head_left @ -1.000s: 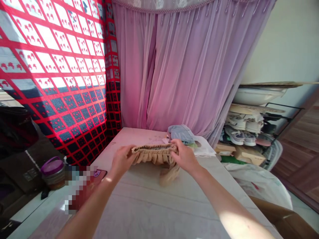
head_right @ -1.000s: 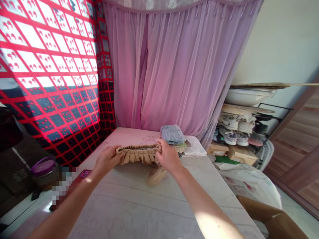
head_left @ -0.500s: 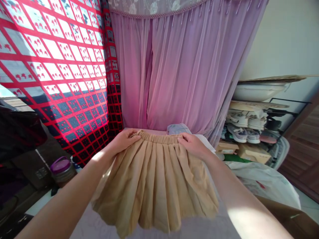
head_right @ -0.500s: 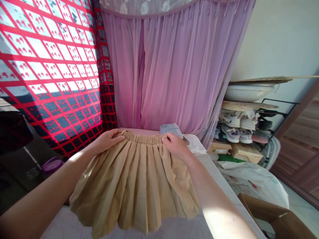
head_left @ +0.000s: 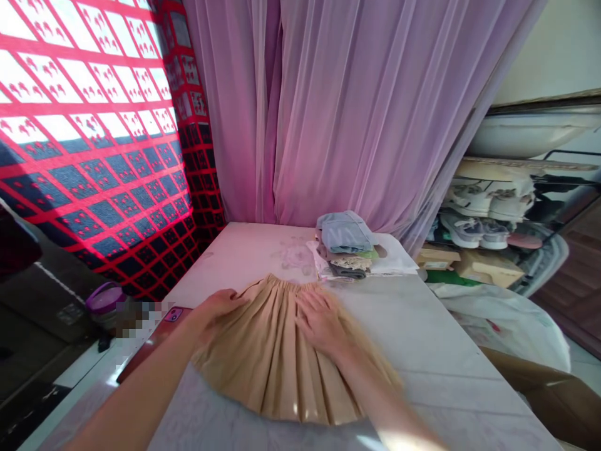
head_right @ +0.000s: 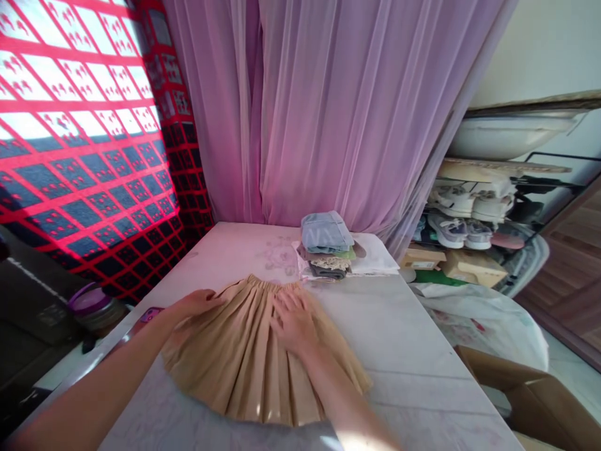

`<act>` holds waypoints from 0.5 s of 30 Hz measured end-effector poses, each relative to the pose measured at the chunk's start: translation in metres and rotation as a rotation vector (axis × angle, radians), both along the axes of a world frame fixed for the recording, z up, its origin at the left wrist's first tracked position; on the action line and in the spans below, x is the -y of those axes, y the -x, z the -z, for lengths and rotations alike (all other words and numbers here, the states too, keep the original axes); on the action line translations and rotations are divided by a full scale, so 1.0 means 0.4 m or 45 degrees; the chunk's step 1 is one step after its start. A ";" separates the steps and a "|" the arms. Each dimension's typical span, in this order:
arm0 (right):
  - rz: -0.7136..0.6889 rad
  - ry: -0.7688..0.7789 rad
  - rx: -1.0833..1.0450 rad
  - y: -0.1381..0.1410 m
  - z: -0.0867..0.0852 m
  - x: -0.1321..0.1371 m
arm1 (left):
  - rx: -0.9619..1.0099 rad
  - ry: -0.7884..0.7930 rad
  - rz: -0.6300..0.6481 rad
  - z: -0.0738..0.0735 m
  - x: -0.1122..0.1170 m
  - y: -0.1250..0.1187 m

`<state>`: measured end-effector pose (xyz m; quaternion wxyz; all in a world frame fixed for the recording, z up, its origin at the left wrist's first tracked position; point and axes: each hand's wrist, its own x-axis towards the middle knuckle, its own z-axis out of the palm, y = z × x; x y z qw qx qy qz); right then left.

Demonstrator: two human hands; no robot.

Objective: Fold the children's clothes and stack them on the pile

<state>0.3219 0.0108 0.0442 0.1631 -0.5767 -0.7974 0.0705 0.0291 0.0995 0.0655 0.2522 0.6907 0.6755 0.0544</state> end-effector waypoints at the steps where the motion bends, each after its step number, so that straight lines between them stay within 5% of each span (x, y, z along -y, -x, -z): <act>1: -0.076 -0.008 0.016 0.012 0.009 0.014 | 0.006 0.061 0.018 -0.002 -0.002 0.008; 8: -0.159 0.207 0.044 0.040 0.074 0.055 | 0.207 0.406 0.067 -0.033 0.029 0.029; 15: -0.065 0.116 -0.187 0.027 0.041 0.029 | 0.924 0.689 0.064 -0.162 0.086 -0.052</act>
